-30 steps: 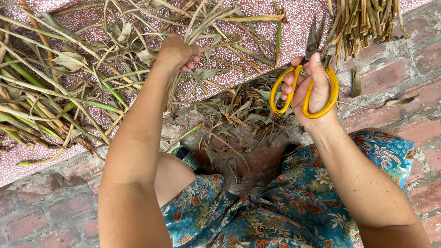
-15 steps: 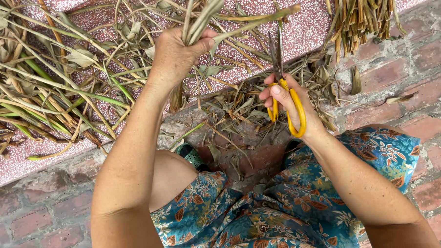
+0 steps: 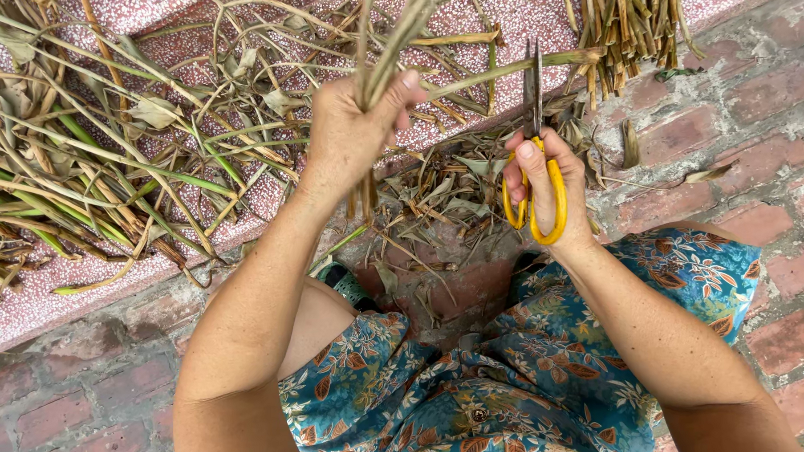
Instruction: The person sits on outdoor brick steps and trims dried plant stems with yellow-handled scissors. They hold a bundle of stalks in one hand, cut off sections and leaves, and drop the trimmed waste onto a pile at their feet while placing cut stems with the sorted bundles.
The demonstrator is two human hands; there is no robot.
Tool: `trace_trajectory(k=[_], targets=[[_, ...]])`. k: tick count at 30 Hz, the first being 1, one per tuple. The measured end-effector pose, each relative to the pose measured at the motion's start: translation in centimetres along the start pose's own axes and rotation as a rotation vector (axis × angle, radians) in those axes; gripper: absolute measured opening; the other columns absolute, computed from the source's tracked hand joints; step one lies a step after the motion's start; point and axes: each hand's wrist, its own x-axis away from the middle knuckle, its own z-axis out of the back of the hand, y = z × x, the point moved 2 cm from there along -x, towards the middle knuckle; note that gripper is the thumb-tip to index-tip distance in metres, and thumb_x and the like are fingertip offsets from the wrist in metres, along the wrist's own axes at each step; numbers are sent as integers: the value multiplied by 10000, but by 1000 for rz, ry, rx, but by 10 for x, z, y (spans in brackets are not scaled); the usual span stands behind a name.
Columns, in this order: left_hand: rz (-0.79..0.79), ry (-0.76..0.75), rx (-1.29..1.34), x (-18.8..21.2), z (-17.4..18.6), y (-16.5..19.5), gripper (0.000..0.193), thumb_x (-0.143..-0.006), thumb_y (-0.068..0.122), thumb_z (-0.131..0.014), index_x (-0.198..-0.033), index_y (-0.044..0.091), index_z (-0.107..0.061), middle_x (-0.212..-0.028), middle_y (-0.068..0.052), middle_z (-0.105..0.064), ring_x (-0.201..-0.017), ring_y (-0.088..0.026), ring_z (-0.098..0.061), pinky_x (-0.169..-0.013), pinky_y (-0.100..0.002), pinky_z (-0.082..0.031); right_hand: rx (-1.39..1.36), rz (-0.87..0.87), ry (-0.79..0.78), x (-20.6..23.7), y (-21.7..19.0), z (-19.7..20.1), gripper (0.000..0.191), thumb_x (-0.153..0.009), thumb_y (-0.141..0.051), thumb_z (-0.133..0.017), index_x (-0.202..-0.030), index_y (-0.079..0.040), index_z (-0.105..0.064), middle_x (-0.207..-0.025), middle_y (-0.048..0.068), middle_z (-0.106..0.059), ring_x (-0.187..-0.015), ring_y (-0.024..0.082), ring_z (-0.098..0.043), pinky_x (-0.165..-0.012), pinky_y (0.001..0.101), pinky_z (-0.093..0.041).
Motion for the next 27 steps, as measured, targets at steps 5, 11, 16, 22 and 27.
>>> trace_trajectory(k=[5, 11, 16, 22, 27], targets=[[365, -242, 451, 19, -46, -6, 421, -974, 411, -577, -1164, 53, -691, -951, -160, -789, -468, -115, -608, -392, -227, -511, 13, 34, 20, 17, -4, 3, 270, -1065, -359, -618, -1105, -93, -595, -728, -23, -538, -614, 51, -458, -559, 208, -379], [241, 71, 829, 8, -47, -22, 384, -1009, 341, -580, -1194, 12, -650, -1040, -139, -769, -677, -112, -690, -533, -206, -575, 36, 39, 2, 29, -3, -1, 265, -1055, -343, -629, -1093, -83, -598, -695, -31, -517, -589, 47, -444, -530, 208, -361], [10, 45, 881, -1, -32, -19, 307, -1024, 243, -624, -1216, 7, -663, -1046, -134, -786, -629, -108, -652, -521, -229, -550, 63, -10, 13, 34, 2, 2, 268, -1052, -343, -601, -1066, -75, -612, -662, -22, -530, -544, 54, -449, -501, 215, -373], [-161, -153, 370, 11, 7, 13, 362, -1060, 318, -598, -1287, 56, -703, -699, 16, -659, -480, -19, -487, -428, -174, -396, 59, 82, -75, 17, -5, 25, 299, -1089, -371, -565, -1205, -94, -559, -863, 18, -596, -780, 89, -545, -715, 246, -471], [-150, -278, 214, 28, 33, 30, 382, -1062, 324, -642, -1285, 31, -745, -613, 26, -575, -479, -18, -435, -466, -173, -354, 132, 12, -219, 5, -12, 33, 419, -1026, -406, -615, -1281, -78, -565, -1026, 50, -660, -898, 122, -592, -825, 282, -499]])
